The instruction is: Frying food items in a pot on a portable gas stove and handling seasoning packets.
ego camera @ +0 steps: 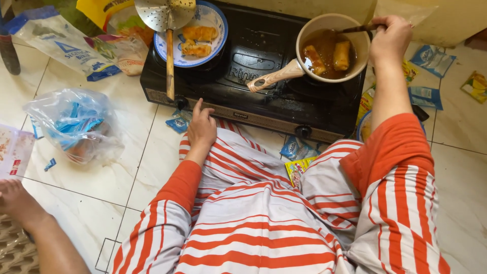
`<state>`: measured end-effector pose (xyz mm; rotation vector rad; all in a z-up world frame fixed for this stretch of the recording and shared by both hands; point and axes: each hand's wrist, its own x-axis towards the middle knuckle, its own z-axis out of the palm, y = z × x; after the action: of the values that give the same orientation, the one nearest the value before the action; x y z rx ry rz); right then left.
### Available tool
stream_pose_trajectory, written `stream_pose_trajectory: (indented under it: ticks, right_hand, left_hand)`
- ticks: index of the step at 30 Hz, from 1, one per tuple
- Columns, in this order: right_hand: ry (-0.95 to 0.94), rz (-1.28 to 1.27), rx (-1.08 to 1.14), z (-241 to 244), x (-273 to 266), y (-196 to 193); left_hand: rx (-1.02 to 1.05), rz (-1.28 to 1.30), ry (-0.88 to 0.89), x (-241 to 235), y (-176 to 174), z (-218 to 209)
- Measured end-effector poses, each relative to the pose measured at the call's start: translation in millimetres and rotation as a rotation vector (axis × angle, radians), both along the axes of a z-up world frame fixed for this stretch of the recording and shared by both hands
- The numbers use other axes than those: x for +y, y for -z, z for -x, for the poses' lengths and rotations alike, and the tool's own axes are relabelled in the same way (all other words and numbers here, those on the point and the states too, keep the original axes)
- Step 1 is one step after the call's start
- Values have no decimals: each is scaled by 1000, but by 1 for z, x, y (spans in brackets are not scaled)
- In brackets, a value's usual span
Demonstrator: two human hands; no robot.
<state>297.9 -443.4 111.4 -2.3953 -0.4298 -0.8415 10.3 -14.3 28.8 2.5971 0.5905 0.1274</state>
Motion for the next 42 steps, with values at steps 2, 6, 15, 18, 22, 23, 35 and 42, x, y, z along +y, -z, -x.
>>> stream_pose_trajectory:
  ticks: [2, 6, 15, 18, 22, 23, 35, 42]
  right_hand:
    - [5, -61, 70, -9, -2, 1]
    - [-6, -178, 188, -27, -8, 8]
    - [26, -328, 536, -45, -12, 11]
    - [26, -316, 615, -45, -9, 9]
    - [-31, -307, 619, -51, -18, 16]
    - [-50, -306, 623, -51, -20, 17]
    - [53, -439, 861, -49, -18, 11]
    - [75, -513, 897, -43, -19, 9]
  left_hand:
    - [-2, -31, 7, 0, 1, -2]
    - [5, -48, 10, 0, 4, -3]
    - [38, -51, 17, 0, 8, -6]
    - [30, -62, 16, 0, 8, -6]
    - [40, -61, 23, 1, 8, -6]
    - [41, -63, 23, 1, 9, -6]
    - [45, -65, 23, 0, 8, -6]
    - [28, -72, 35, 1, 10, -6]
